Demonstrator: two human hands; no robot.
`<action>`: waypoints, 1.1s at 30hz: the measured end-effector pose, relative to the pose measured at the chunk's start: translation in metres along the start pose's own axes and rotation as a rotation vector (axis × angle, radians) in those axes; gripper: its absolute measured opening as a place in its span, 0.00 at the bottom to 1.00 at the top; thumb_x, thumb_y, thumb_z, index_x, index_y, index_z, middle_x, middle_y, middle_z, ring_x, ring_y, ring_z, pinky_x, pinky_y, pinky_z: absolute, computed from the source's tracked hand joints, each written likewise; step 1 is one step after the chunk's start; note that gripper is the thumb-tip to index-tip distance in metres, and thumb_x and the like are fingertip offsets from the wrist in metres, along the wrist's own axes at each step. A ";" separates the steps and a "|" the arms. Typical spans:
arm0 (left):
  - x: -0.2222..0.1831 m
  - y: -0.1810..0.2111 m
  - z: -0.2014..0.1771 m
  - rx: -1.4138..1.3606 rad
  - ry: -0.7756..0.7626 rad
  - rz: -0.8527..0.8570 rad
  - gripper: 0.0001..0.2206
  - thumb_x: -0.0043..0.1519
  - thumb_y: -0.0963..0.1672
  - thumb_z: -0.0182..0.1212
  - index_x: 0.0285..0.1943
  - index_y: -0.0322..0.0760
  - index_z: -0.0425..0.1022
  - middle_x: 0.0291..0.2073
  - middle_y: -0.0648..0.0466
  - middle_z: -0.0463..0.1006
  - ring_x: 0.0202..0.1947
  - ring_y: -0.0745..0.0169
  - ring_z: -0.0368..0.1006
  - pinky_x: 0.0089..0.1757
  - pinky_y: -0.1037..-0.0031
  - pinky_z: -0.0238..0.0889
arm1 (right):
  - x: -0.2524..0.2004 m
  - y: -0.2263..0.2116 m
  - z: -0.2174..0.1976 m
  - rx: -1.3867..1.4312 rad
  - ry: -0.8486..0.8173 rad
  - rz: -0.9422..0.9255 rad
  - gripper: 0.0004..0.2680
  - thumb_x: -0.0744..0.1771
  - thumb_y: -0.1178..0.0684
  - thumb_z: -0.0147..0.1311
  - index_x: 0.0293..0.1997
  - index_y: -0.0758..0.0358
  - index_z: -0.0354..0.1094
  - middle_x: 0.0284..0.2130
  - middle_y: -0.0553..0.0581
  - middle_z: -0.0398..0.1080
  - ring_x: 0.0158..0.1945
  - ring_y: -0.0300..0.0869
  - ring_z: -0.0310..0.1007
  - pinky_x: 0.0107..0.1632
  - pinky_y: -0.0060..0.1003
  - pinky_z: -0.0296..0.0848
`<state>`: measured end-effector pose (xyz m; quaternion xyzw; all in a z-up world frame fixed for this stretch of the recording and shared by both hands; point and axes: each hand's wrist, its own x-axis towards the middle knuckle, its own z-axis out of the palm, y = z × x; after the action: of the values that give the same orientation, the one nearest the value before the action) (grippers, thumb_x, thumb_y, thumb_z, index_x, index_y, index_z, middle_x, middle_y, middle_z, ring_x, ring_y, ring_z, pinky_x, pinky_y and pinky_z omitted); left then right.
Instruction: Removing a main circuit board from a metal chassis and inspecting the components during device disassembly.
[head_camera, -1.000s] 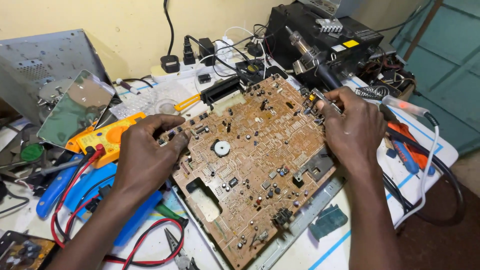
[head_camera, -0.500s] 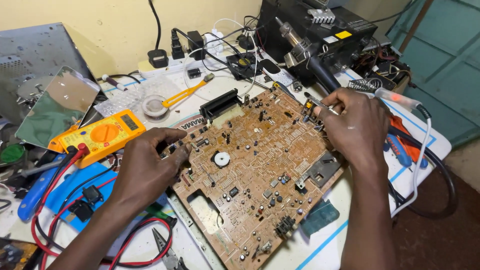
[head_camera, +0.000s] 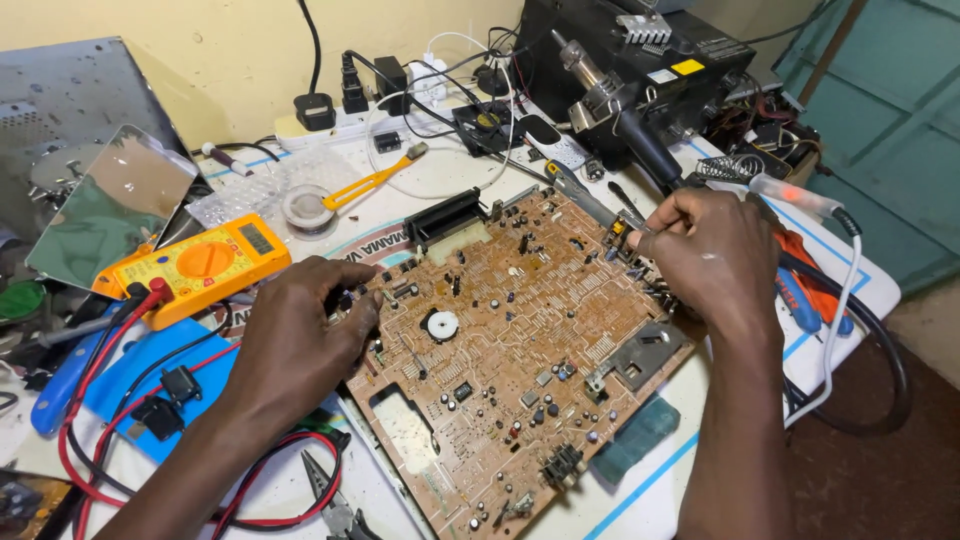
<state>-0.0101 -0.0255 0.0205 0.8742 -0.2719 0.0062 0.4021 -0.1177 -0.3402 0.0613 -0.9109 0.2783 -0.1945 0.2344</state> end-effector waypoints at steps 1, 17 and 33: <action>0.000 0.002 -0.001 0.015 -0.002 0.005 0.15 0.60 0.38 0.61 0.56 0.27 0.80 0.38 0.35 0.80 0.41 0.38 0.78 0.41 0.54 0.70 | -0.001 -0.002 -0.001 -0.003 -0.005 0.016 0.05 0.59 0.57 0.63 0.34 0.63 0.79 0.23 0.61 0.76 0.35 0.63 0.78 0.54 0.54 0.66; -0.007 -0.003 0.005 0.425 0.008 0.153 0.15 0.66 0.45 0.53 0.54 0.34 0.81 0.37 0.40 0.81 0.40 0.45 0.77 0.38 0.62 0.67 | 0.001 0.000 0.003 0.016 -0.009 -0.019 0.05 0.59 0.59 0.62 0.35 0.64 0.79 0.22 0.61 0.76 0.31 0.59 0.76 0.48 0.51 0.67; -0.009 -0.004 0.006 0.504 0.015 0.136 0.13 0.65 0.44 0.56 0.50 0.35 0.84 0.38 0.41 0.83 0.40 0.48 0.77 0.35 0.66 0.68 | 0.000 0.002 0.006 0.067 -0.063 -0.047 0.05 0.61 0.61 0.63 0.36 0.68 0.78 0.23 0.62 0.75 0.29 0.55 0.72 0.45 0.51 0.63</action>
<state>-0.0171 -0.0234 0.0118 0.9265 -0.3169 0.1076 0.1722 -0.1161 -0.3399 0.0551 -0.9145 0.2428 -0.1801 0.2688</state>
